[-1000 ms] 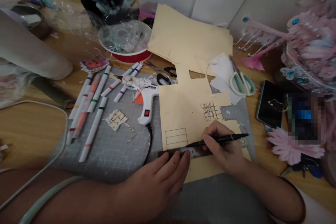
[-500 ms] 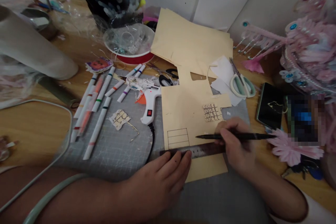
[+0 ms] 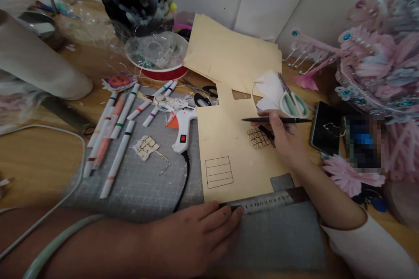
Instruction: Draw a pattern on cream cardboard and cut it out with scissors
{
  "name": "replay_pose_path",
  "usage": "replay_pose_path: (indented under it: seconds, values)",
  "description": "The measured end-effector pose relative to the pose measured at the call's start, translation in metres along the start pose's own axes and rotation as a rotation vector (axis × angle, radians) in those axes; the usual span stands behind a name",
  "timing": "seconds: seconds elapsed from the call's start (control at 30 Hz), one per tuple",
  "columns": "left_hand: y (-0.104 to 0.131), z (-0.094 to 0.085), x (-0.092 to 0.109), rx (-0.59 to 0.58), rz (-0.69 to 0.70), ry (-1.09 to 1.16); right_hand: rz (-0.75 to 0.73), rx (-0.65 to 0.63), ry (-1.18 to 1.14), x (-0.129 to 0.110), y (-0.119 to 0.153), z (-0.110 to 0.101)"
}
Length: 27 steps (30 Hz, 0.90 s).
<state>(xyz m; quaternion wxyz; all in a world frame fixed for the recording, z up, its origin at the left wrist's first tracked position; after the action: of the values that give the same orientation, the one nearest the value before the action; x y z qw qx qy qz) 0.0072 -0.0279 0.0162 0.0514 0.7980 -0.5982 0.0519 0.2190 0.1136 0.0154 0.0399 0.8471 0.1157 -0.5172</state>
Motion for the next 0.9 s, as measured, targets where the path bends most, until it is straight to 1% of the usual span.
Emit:
replay_pose_path:
  seconds: [0.07, 0.13, 0.23, 0.3, 0.33, 0.43, 0.5, 0.57, 0.63, 0.73, 0.9]
  values:
    - [0.000, 0.001, 0.000, -0.002, -0.001, 0.008, -0.096, 0.051, 0.007, -0.006, 0.003, 0.001]
    - [0.000, 0.002, 0.000, 0.000, -0.002, 0.021, -0.139, 0.069, -0.004, -0.014, 0.008, 0.004]
    - [0.000, 0.001, -0.001, 0.001, 0.001, 0.032, -0.130, -0.003, 0.006, -0.026, 0.016, 0.014]
    - [0.000, 0.000, -0.001, -0.008, 0.001, 0.034, -0.154, -0.040, 0.068, -0.029, 0.019, 0.019]
    - [0.000, 0.000, -0.002, -0.012, 0.003, 0.037, -0.179, -0.038, 0.108, -0.030, 0.020, 0.019]
    - [0.001, 0.001, -0.002, -0.001, -0.032, 0.052, -0.216, 0.013, 0.265, -0.021, 0.018, 0.008]
    - [0.002, 0.003, -0.003, 0.015, -0.106, 0.058, -0.211, 0.013, 0.409, -0.009, 0.016, -0.006]
    - [0.002, 0.002, -0.005, 0.026, -0.184, 0.047, -0.219, -0.101, 0.514, 0.004, 0.014, -0.018]
    - [0.002, 0.000, -0.007, 0.024, -0.194, 0.019, -0.221, -0.173, 0.512, 0.016, 0.015, -0.027]
    - [-0.001, -0.005, -0.008, 0.002, -0.176, -0.019, -0.225, -0.200, 0.575, 0.027, 0.017, -0.031]
    - [-0.010, -0.006, -0.004, 0.005, -0.259, -0.130, -0.218, -0.163, 0.648, 0.031, 0.013, -0.032]
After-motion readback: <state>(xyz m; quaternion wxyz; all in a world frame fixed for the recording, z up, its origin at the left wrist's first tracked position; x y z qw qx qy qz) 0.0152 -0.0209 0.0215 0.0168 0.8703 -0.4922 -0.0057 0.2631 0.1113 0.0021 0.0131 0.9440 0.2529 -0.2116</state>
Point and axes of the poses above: each hand's wrist, its own y-axis away from the middle knuckle, its own z-axis out of the palm, x = y × z, the point moved 1 cm from there along -y, towards the middle knuckle, and after that the axes turned 9 degrees about -x, right-handed, at the moved point
